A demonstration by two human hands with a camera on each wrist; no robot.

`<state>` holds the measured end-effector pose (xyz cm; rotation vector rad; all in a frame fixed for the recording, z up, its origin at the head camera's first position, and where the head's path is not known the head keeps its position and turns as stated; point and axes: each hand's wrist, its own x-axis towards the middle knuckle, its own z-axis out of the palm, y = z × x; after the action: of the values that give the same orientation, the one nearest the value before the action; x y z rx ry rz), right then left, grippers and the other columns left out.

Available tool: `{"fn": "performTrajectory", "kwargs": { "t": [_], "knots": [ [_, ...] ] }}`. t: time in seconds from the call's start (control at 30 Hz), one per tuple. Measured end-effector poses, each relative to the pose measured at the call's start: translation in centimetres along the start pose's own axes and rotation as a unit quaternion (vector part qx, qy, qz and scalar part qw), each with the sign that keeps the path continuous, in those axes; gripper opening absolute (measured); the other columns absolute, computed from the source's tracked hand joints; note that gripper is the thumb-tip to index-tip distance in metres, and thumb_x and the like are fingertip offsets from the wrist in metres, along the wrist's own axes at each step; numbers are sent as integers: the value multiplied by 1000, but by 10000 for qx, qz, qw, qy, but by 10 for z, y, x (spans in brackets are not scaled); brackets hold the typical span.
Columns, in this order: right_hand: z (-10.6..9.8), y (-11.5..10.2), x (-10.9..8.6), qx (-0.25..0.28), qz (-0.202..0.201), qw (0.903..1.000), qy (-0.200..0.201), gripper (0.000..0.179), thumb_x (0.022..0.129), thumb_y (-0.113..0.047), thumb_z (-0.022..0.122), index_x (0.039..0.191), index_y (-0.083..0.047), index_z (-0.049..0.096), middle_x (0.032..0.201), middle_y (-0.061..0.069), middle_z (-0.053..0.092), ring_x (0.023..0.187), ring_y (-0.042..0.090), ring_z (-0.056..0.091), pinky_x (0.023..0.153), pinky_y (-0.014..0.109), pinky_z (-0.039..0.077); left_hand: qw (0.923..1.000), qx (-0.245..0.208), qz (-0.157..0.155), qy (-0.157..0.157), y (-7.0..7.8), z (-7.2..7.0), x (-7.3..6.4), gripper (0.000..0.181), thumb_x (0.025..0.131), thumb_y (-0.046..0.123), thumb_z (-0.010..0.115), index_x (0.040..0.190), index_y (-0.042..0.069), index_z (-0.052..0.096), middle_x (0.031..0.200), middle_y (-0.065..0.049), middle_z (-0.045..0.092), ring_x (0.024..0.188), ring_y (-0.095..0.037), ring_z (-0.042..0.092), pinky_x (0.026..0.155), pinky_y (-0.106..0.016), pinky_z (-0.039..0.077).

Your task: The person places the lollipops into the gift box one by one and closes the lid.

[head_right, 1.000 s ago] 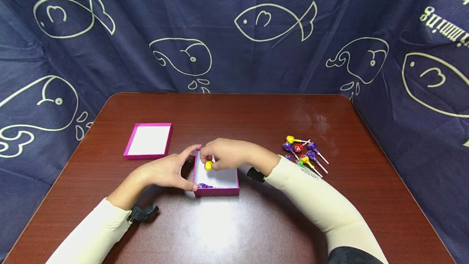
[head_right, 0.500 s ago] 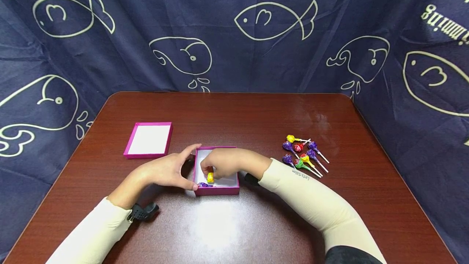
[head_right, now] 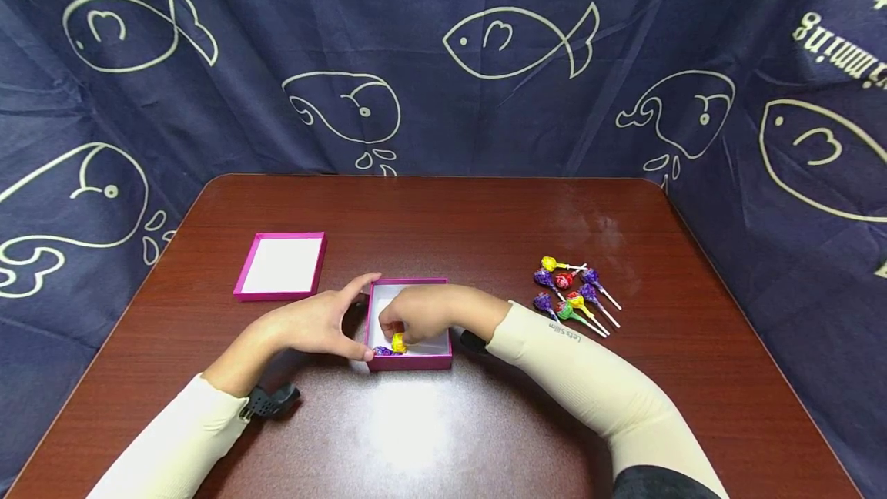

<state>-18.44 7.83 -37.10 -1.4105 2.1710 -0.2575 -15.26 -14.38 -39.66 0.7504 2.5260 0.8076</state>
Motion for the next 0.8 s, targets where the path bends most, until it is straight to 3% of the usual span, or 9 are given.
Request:
{"fn": "performTrajectory", "kwargs": {
  "t": [0.6,0.8],
  "knots": [
    [1,1,-1,-46,167,9997,192,17,87,0,69,100,-11,67,94,-2,63,87,11,56,80,24,47,10000,7,-41,-60,1,-2,0,121,67,61,83,159,17,16,136,-17,56,116,-19,58,103,-41,42],
    [1,0,-2,88,142,9998,128,16,87,3,67,97,-9,66,87,-2,63,80,9,55,75,23,47,10000,15,-24,-93,1,-2,2,120,68,60,83,159,17,16,136,-15,56,115,-18,58,103,-40,42]
  ]
}}
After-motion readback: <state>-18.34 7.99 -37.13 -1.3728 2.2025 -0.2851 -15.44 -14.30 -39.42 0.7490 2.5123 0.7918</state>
